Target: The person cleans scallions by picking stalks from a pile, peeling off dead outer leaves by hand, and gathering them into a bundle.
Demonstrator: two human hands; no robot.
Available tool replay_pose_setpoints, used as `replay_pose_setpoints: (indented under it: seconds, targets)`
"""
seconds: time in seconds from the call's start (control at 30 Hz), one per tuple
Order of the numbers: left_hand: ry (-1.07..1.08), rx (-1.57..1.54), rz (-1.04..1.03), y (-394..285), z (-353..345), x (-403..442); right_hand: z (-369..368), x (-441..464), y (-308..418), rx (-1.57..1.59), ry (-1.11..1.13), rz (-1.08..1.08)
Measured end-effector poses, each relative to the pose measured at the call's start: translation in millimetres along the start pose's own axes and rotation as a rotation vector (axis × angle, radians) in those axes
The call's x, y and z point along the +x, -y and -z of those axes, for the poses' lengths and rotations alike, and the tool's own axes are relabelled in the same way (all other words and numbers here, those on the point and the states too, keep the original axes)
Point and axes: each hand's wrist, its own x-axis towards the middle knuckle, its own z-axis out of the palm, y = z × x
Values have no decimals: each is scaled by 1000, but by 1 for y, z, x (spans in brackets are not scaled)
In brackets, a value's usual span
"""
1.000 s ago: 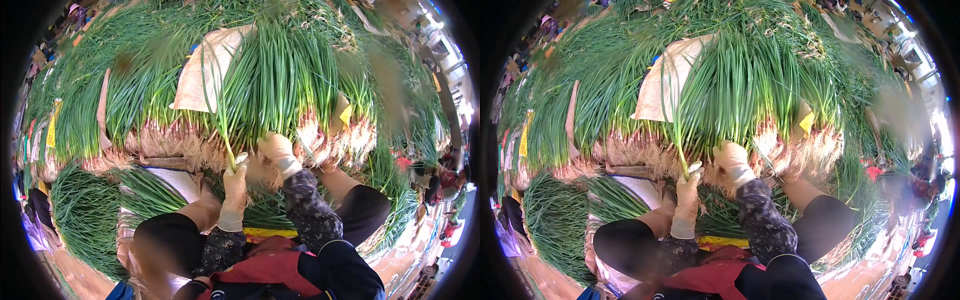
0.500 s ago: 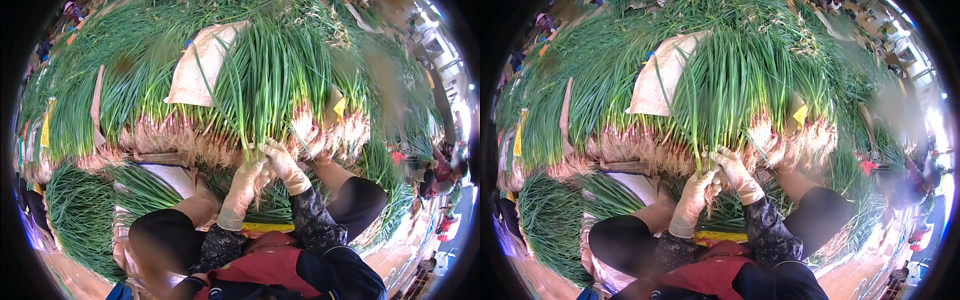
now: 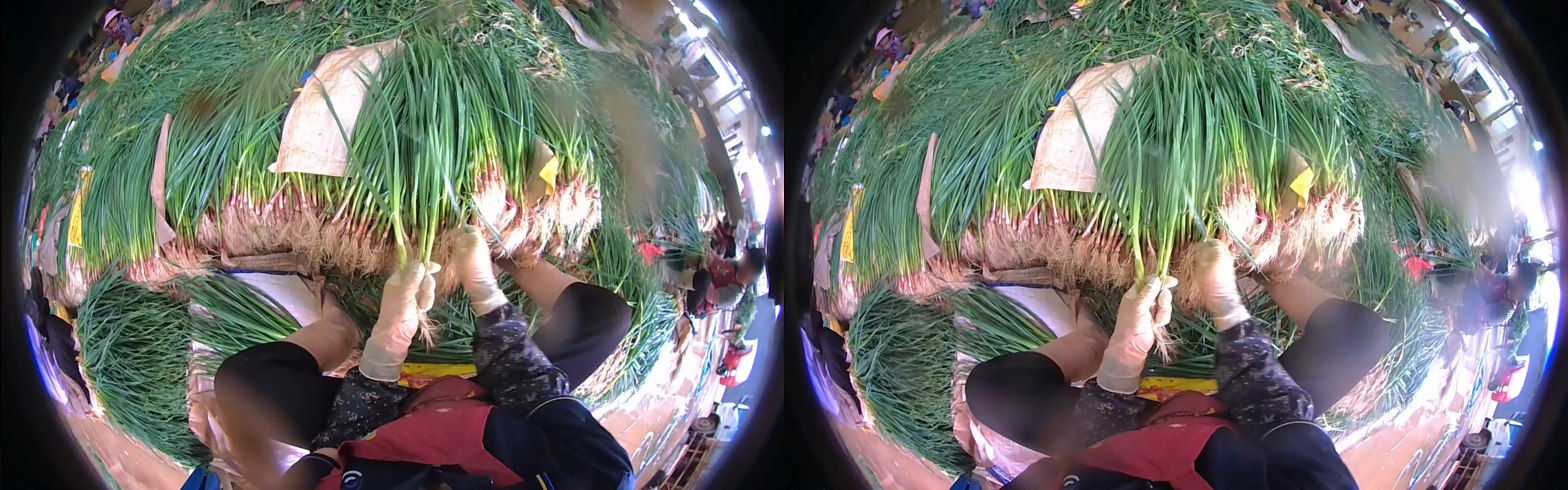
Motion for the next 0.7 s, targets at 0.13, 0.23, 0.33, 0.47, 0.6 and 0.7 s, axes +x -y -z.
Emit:
replay_pose_setpoints:
  seconds: [0.13, 0.23, 0.33, 0.47, 0.6, 0.7]
  targets:
    - [80, -68, 57, -7, 12, 2, 38, -33, 23, -923, 238, 0]
    - [116, -148, 151, -5, 11, 5, 56, -54, 31, -1158, 545, -32]
    - [91, -196, 233, 0, 7, -2, 6, -57, 90, 10, 495, -321]
    - [270, -368, 243, 5, 19, -9, -45, -25, 60, 756, 429, -504]
    - [409, -497, 278, 12, 26, -6, -42, -26, 50, 849, 421, -538]
    - [195, -199, 223, 7, 20, -10, -45, -22, 30, 489, 252, -304]
